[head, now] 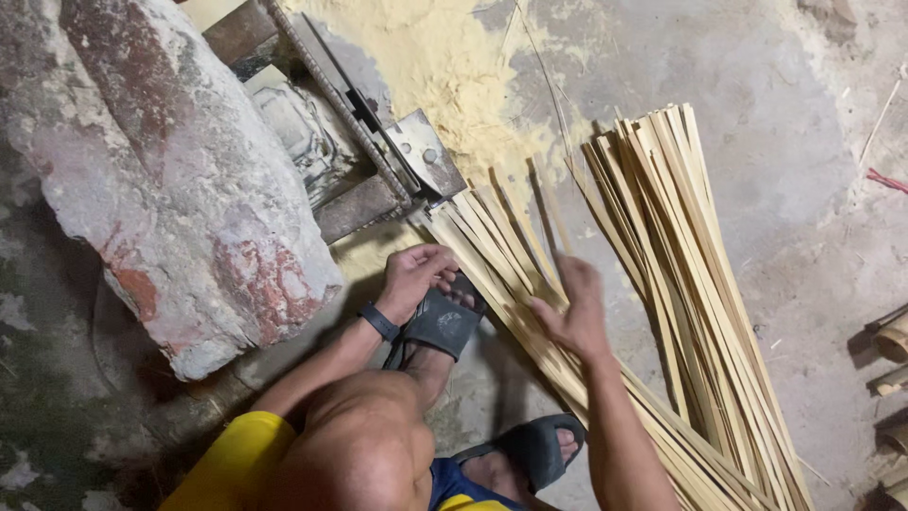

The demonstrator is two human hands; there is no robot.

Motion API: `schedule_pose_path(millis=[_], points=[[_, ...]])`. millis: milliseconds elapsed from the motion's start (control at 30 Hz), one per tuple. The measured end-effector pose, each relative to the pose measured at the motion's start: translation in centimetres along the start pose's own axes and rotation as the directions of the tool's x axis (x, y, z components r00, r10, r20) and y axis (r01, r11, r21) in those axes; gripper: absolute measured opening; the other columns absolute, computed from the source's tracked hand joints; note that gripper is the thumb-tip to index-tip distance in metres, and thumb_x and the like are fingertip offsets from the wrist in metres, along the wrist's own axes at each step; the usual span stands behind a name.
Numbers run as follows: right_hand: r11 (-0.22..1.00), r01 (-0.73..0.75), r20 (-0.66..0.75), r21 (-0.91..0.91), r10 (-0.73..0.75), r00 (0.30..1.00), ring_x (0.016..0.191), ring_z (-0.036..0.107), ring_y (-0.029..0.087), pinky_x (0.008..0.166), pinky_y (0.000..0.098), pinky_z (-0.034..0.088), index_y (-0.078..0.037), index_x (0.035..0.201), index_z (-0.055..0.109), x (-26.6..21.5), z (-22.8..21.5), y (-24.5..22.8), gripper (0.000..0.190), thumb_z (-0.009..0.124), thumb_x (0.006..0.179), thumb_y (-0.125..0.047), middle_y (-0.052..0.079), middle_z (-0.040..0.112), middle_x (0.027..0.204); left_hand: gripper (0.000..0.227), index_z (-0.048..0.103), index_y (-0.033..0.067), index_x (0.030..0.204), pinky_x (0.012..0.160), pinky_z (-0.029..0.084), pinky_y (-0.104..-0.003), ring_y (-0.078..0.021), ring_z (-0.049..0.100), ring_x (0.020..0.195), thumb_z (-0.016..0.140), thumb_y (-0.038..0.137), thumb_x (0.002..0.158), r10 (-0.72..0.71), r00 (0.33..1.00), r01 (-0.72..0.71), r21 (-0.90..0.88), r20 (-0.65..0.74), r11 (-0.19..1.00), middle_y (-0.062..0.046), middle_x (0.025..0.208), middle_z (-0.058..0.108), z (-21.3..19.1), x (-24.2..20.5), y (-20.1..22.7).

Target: The person sits on the floor and uses a circular saw to cut long wooden strips into shorter pieces. They feed the strips through the saw one by one, then gather the cut pieces into a pile on the floor.

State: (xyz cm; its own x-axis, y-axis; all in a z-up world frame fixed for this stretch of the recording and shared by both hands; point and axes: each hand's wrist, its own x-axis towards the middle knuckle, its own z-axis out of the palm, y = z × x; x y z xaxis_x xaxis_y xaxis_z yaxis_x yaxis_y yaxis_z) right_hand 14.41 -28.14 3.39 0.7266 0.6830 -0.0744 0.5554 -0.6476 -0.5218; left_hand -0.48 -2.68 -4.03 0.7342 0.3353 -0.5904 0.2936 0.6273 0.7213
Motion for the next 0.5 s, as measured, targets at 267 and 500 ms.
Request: schedule_pose_path(millis=[267, 500], points=[[0.915, -0.279, 0.34, -0.291, 0.372, 0.864, 0.124, 0.052, 0.04, 0.102, 0.0545, 0.047, -0.001, 0.154, 0.025, -5.5, 3.8, 3.3, 0.125, 0.083, 0.064, -0.065, 0.026, 0.047, 0.141, 0.052, 0.052, -0.0022, 0.138, 0.068, 0.06, -0.03, -0.0174, 0.069, 0.087, 0.072, 0.014, 0.093, -0.213, 0.976, 0.216, 0.152, -0.037, 0.965, -0.012, 0.109, 0.069, 1.0, -0.3, -2.0], [0.96, -0.236, -0.364, -0.149, 0.168, 0.916, 0.105, 0.065, 0.035, 0.091, 0.0496, 0.054, -0.003, 0.118, 0.069, -7.4, 2.1, 13.0, 0.045, 0.078, 0.087, -0.034, 0.021, 0.068, 0.114, 0.062, 0.041, 0.0015, 0.144, 0.072, 0.061, -0.029, -0.0167, 0.067, 0.091, 0.072, 0.014, 0.091, -0.267, 0.964, 0.258, 0.22, 0.013, 0.941, -0.013, 0.114, 0.067, 2.3, 0.5, -3.5]])
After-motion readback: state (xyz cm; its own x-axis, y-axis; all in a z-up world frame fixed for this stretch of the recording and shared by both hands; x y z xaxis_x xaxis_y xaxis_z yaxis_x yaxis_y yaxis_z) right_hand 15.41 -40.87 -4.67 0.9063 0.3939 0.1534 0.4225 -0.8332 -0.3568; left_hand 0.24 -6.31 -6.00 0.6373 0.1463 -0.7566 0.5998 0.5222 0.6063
